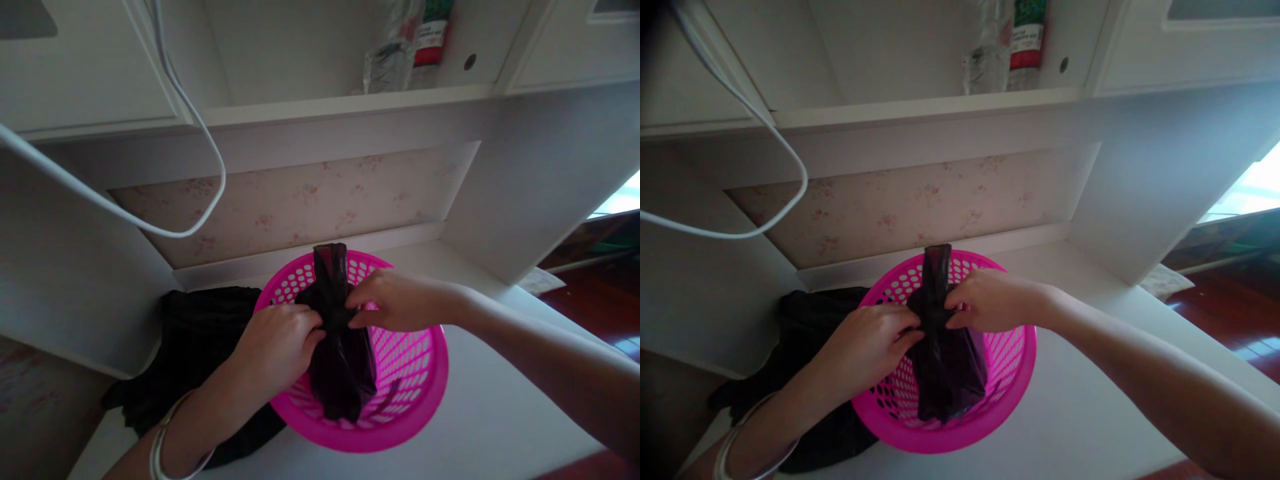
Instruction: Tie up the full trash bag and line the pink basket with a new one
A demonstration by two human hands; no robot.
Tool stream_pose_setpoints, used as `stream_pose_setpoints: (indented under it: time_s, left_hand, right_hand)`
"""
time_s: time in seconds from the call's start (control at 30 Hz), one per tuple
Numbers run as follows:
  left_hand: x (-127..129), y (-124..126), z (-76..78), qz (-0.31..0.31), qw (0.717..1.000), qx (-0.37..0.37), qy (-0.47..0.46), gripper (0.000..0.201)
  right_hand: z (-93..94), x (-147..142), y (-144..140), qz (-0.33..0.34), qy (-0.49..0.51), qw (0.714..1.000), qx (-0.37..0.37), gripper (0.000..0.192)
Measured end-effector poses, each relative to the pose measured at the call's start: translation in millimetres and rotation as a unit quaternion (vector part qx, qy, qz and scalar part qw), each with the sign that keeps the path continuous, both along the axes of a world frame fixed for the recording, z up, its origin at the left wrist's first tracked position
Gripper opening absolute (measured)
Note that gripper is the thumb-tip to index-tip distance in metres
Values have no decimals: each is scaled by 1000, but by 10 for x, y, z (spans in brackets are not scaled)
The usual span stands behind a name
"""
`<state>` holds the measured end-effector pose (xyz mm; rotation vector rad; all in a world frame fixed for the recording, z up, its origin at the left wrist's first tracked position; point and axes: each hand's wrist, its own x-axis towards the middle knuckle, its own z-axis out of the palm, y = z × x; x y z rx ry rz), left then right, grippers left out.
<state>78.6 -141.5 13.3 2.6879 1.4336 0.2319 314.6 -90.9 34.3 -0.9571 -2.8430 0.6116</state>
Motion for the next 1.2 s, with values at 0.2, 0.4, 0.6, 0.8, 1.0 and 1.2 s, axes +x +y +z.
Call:
stream_pose_setpoints:
  time_s: [0.2, 0.4, 0.6, 0.8, 1.0, 1.2]
  left_hand:
    - [-149, 20, 41, -5, 1000, -13, 5, 19]
    - [-193, -4, 121, -18, 995, -40, -95, 10]
    - [-17, 8, -13, -39, 993, -29, -106, 12]
    - [-375, 124, 38, -41, 989, -4, -144, 13]
    - [-916, 129, 130, 3, 969, -81, -234, 17]
    - [-449, -78, 148, 45, 945, -40, -321, 70]
  right_hand:
    - [-62, 324, 152, -34, -62, 989, 128, 14]
    - [-72, 244, -15, -18, 48, 993, 107, 24]
    - [-122, 136, 29, 28, 132, 982, 131, 10]
    - [-146, 484, 186, -150, 194, 965, 96, 19]
    - [-380, 894, 248, -312, 411, 856, -44, 40]
    - [-214, 568, 123, -241, 437, 864, -65, 61]
